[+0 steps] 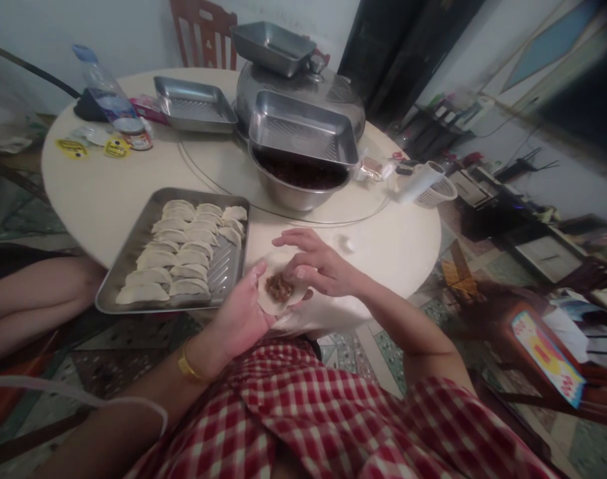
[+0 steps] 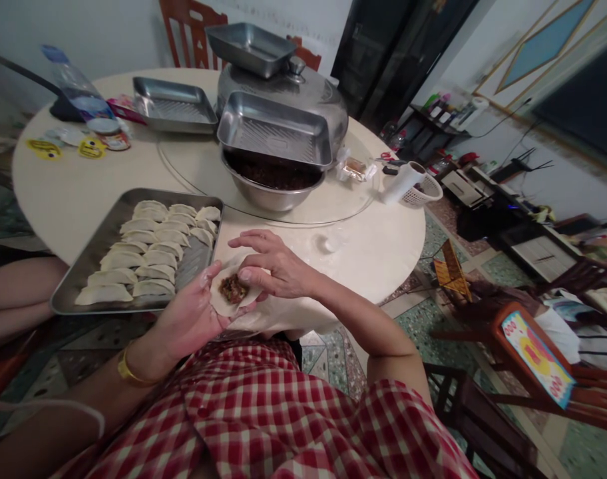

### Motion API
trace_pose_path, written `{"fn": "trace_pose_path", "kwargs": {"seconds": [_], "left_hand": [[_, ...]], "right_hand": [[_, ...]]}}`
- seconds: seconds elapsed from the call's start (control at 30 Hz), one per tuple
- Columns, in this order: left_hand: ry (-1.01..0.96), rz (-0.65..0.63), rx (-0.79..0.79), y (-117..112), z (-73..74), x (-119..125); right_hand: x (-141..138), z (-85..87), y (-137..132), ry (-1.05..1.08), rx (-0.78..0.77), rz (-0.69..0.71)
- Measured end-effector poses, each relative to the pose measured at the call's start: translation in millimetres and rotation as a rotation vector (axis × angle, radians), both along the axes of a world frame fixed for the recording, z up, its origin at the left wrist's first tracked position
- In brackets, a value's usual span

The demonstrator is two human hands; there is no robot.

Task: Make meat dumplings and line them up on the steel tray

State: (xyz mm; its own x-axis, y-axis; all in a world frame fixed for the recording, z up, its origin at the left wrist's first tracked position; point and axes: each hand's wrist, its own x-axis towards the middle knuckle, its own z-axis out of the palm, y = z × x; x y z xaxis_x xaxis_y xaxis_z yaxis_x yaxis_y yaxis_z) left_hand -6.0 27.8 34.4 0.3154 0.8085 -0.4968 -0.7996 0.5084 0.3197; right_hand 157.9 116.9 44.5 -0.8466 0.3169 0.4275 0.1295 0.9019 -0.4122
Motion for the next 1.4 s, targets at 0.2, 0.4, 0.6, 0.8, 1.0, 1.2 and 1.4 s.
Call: {"fn": "trace_pose_path", "kwargs": {"seconds": [0.2,0.4,0.6,0.8,1.0,1.2,1.4], "left_hand": [[-0.006,0.025,0.005,0.3,2.8,-0.5],[0.017,0.043,-0.030,2.3,4.2,-3.3],[0.004,0.028,-0.036,5.3,6.0,0.2],[-0.004,0.076,-0.019,2.9,4.7,5.4],[-0.016,0.087,-0.037,3.9,4.7,6.8],[0.002,0.089,-0.023,2.5,2.6,10.4],[0.063,0.076,0.027,-1.3,2.8,10.9]], "right_hand": [[5.0,-5.1,-3.4,0.034,0.049,-0.064],[14.1,-13.4,-8.5,0.042,0.032,-0.057],[20.3,-20.4,-13.5,0.034,-0.051,-0.001],[19.7,-27.6,-13.7,0.026,-0.148,-0.069],[21.5,-23.4,-18.1,0.084,-0.198,-0.064],[12.1,-28.5,-23.4,0.057,-0.189,-0.082],[40.2,-22.7,-21.1,0.288,-0.130,-0.312]]}}
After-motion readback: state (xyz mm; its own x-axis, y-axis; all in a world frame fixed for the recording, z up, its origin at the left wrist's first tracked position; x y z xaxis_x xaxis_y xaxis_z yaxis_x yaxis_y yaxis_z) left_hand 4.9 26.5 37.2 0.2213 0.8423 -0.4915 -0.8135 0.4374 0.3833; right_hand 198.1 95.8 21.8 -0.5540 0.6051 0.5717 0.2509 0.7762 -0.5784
